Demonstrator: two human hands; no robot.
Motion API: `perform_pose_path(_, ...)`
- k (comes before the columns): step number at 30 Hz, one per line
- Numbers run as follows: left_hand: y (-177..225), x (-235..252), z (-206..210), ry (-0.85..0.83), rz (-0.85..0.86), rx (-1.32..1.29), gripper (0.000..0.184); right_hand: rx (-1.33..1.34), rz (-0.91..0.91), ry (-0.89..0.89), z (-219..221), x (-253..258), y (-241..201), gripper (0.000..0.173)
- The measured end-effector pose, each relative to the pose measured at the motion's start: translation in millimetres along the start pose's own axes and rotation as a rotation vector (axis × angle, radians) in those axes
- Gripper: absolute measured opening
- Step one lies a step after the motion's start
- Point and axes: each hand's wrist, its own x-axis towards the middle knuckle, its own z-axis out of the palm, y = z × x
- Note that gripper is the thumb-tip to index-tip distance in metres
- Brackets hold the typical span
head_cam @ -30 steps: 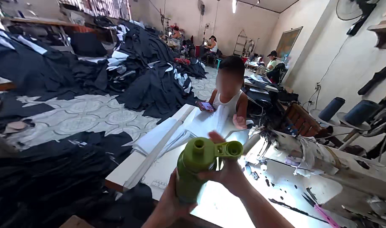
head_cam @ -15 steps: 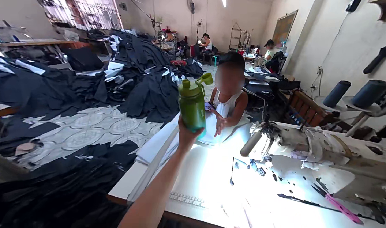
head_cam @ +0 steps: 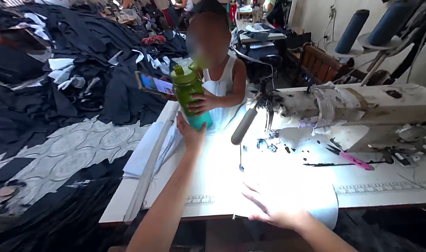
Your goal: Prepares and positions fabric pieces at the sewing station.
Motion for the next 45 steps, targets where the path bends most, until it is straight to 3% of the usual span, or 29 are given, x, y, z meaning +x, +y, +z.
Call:
perform_pose_path(2,30.1,-55.6,-5.4,-0.112,0.213,-0.017,0.08,-0.02,-0.143,0.183,-1.4,-1.3,1.5,0.044)
perform_pose_path(4,59.9,-124.4,-14.9,-0.502,0.293,0.02,0.052,-0.147,-0.287,0.409,-3.4,-7.8,9.3,0.028)
perform_pose_path(6,70.0,-165.6,-14.5,-0.841,0.554,0.211,0.048,-0.351,-0.236,0.619,-18.0,-29.1,20.3,0.031)
perform_pose_path(7,68.6,-177.4,-14.1,-0.903,0.589,0.259,0.05,-0.446,-0.114,0.715,-29.6,-46.6,24.9,0.035)
perform_pose_path(9,58.6,-184.4,-13.5,-0.804,0.571,0.251,0.051,-0.551,0.236,0.81,-57.2,-88.8,25.7,0.041)
perform_pose_path(12,69.6,-179.7,-15.4,-0.902,0.463,0.285,0.054,-0.474,0.812,0.606,-84.6,-147.8,3.6,0.06)
perform_pose_path(14,82.9,-179.4,-9.8,-1.025,0.451,0.274,0.051,-0.221,1.01,0.477,-86.4,-165.3,-7.5,0.058)
perform_pose_path(17,92.1,-181.8,8.5,-0.966,0.612,0.212,0.037,-0.108,0.864,0.763,-55.5,-172.2,0.0,0.034)
perform_pose_path(20,104.4,-170.4,25.5,-0.834,0.722,0.262,0.026,-0.165,0.463,1.052,-35.8,-169.9,11.9,0.015)
perform_pose_path(22,109.6,-163.5,36.2,-0.848,0.671,0.221,0.048,-0.134,0.221,0.892,-35.5,-173.5,9.9,0.009)
perform_pose_path(24,102.4,-155.7,49.7,-0.845,0.731,0.123,0.067,-0.221,0.123,0.622,-35.3,-173.1,4.4,0.009)
perform_pose_path(25,100.0,-150.7,52.9,-0.86,0.782,0.089,0.066,-0.263,0.128,0.472,-36.0,-172.0,4.6,0.007)
perform_pose_path(27,93.7,-144.2,54.0,-0.885,0.936,0.061,0.034,-0.147,0.207,0.248,-44.5,-172.6,10.1,0.009)
perform_pose_path(28,89.8,-143.1,53.8,-0.882,1.02,0.052,0.018,-0.049,0.225,0.217,-51.5,-174.3,15.5,0.021)
perform_pose_path(31,76.4,-147.9,46.3,-0.852,1.124,-0.009,0.021,0.134,0.218,0.43,-58.0,-168.0,28.5,0.062)
perform_pose_path(33,75.3,-153.0,41.4,-0.781,1.075,-0.075,0.025,0.006,0.283,0.537,-51.1,-153.6,33.2,0.056)
perform_pose_path(36,107.0,-156.9,45.4,-0.683,1.01,-0.148,0.035,-0.266,0.285,0.473,-35.9,-138.0,34.3,0.041)
perform_pose_path(38,135.1,-156.5,52.9,-0.769,0.911,-0.127,0.044,-0.256,0.228,0.422,-33.3,-135.4,30.6,0.035)
perform_pose_path(41,156.6,-158.1,62.6,-1.055,0.664,0.174,0.039,-0.136,0.187,0.386,-41.2,-143.7,28.0,0.03)
perform_pose_path(43,150.2,-169.5,63.7,-1.096,0.659,0.303,0.041,-0.122,0.208,0.535,-53.4,-169.8,32.4,0.03)
perform_pose_path(45,124.0,-185.8,65.2,-1.017,0.747,0.249,0.05,-0.15,0.336,0.759,-75.6,-221.0,38.5,0.028)
